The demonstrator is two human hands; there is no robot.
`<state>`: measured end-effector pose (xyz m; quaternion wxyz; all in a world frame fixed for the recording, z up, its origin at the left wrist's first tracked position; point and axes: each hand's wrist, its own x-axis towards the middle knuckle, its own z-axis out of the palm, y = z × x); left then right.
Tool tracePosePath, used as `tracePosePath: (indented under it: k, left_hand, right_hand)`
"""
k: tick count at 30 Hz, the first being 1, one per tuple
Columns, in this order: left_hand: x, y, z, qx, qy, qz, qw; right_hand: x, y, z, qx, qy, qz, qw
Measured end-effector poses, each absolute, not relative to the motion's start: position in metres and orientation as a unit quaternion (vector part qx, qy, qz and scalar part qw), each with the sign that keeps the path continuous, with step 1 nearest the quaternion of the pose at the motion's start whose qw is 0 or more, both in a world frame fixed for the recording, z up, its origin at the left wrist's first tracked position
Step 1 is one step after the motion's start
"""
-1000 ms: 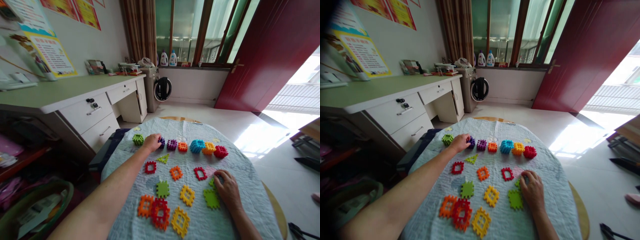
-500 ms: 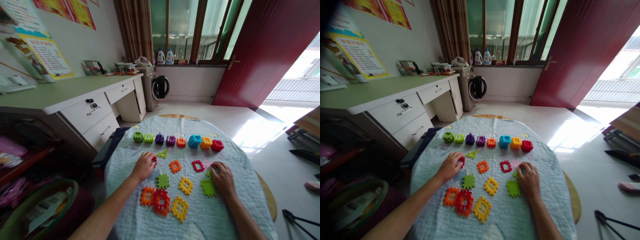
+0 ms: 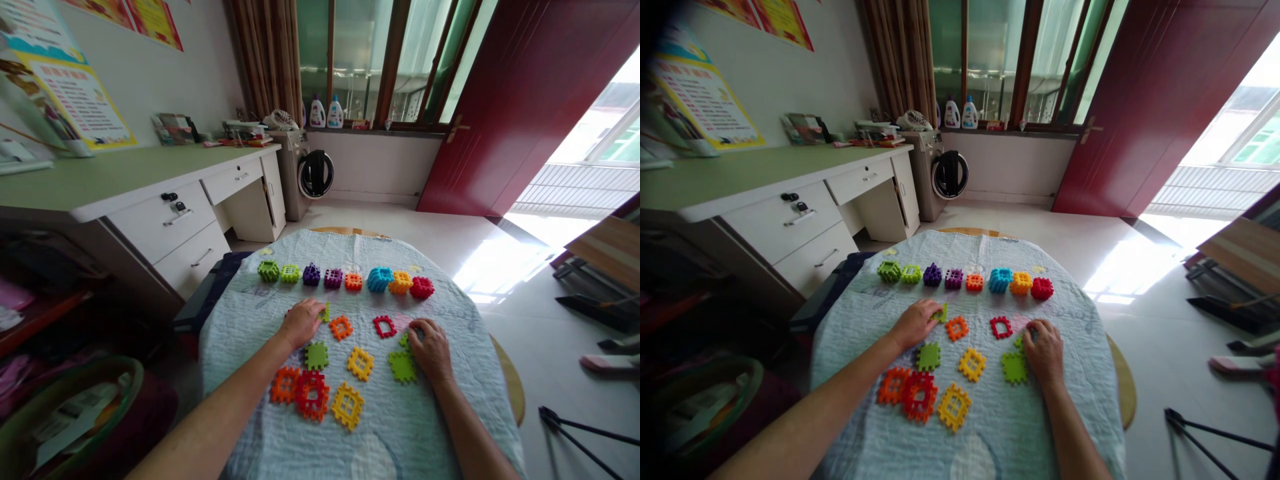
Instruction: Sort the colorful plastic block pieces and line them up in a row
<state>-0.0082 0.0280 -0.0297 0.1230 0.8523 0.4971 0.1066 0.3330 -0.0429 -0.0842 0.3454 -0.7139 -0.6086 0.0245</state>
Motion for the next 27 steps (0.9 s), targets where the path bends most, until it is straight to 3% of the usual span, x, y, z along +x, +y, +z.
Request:
tracePosePath:
  k: [10, 21, 24, 27]
  left_hand:
    - [-0.057, 0.009, -0.048, 0.789, 0.529, 0.296, 0.095]
    - [-0.081, 0.006, -0.071, 0.731, 0.61, 0.304, 0.034]
    - [-0.077, 0.005, -0.067, 0.73, 0.613, 0.301, 0.028]
    - [-0.076, 0.004, -0.065, 0.731, 0.615, 0.296, 0.026]
  right_hand:
    - [0.334, -0.043, -0.079, -0.713, -0.573, 0.089, 0.393]
    - [0.334, -0.049, -0.065, -0.719, -0.522, 0.162, 0.429]
    - [0.333, -0.061, -0.054, -0.699, -0.551, 0.214, 0.402]
    - [0.324, -0.081, -0.045, -0.66, -0.647, 0.193, 0.329]
